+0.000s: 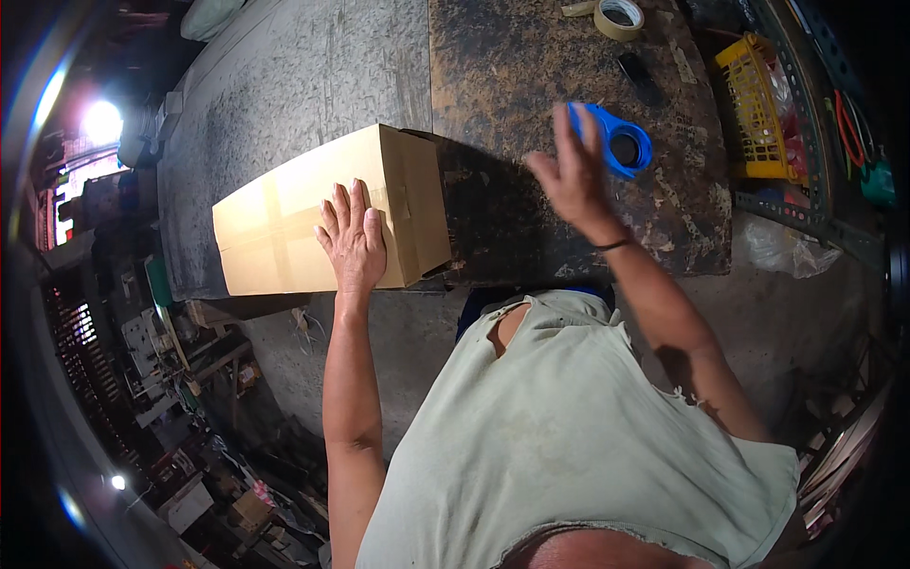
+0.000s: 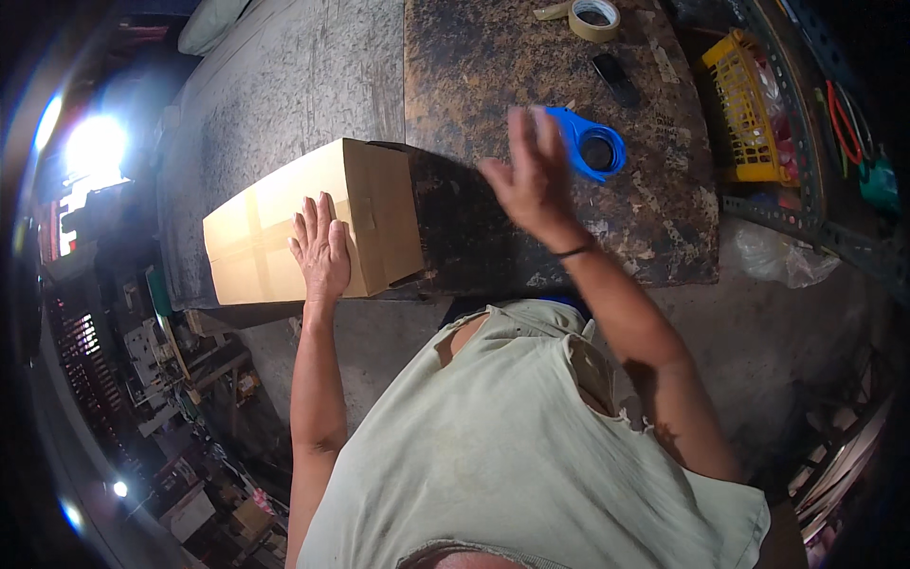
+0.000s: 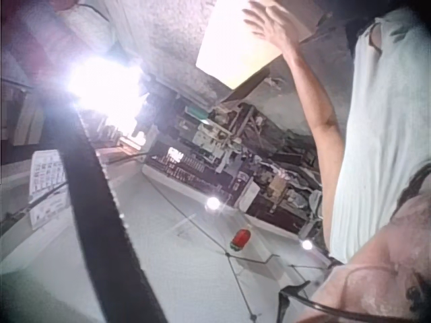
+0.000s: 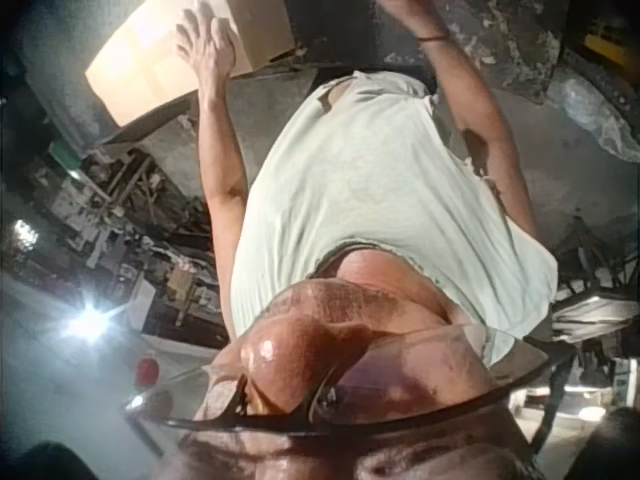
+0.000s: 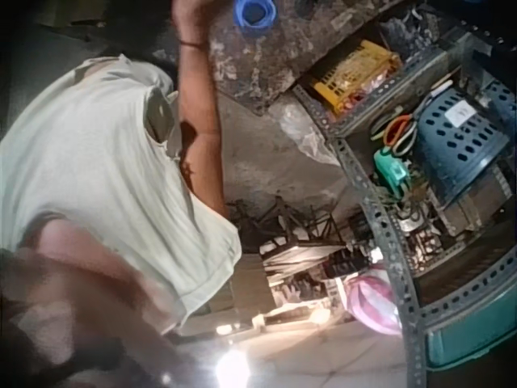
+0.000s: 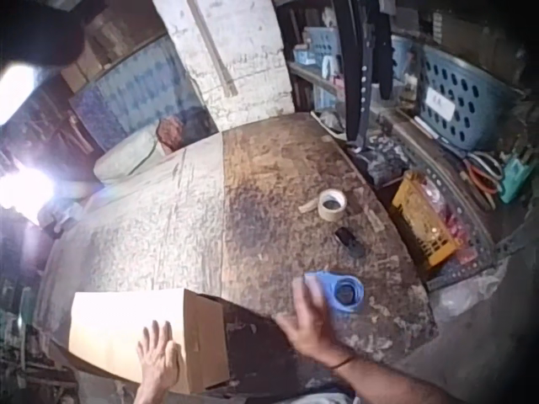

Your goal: Assembling a flat cardboard sheet into a box and securing it with packing tape.

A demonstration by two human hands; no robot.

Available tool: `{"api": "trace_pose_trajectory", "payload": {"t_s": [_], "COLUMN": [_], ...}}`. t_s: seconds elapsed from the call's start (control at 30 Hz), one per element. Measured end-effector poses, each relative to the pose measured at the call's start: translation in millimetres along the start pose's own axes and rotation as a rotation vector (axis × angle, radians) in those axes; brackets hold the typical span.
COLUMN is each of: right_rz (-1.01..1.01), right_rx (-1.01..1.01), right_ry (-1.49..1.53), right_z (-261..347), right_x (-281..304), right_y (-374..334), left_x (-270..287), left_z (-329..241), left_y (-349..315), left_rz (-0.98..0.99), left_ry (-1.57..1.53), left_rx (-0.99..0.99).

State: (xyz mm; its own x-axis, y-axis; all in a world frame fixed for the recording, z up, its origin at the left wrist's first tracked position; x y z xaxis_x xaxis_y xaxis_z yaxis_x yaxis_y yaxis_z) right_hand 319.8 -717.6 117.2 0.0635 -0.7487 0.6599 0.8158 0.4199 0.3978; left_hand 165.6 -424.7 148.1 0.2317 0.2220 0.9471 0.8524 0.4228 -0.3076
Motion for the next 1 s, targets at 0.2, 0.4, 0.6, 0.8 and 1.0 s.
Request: {"api": "trace_pose_trajectory", "payload": {"t_s": [0.2,0.4,0.6,0.8,1.0], "right_rz": [0.261,0.133,-0.133,0.281,0.215], "right_rx": [-0.251,-0.312,-0.231,-0.515,-0.302], "right_ry": [0.703,0.689,0.656,0.717,0.8], "right_z": [140,115,108,54,107], "right_x": [-123,-204,-178,-222,-181], "right_y": [49,19,13,-22,-32], "left_x": [-2,-1,-2,-2,2], "left_z": [0,4,6,-2,-2], "left_y": [0,-1,-1,2,1], "left_rz": [0.009,-0.011,-0.003,-0.008,0.0], "left_ry": [0.0,0.013,0.006,0.018,-0.005], "left_rx": [-0.012,-0.017,-0.008,-0.028,-0.007]}}
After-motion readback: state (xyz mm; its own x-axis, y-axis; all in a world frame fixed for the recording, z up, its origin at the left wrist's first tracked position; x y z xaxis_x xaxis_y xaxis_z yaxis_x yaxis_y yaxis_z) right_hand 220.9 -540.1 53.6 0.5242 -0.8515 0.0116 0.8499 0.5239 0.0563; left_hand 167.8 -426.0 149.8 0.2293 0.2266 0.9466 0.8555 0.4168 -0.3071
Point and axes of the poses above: each hand's wrist, its own y-axis towards the middle knuckle, its own x-axis out of the back of the hand, z = x × y, the point moved 5 cm from there along y, towards the middle knuckle, and after that the axes turned 10 degrees about z, right-handed, at the moved point
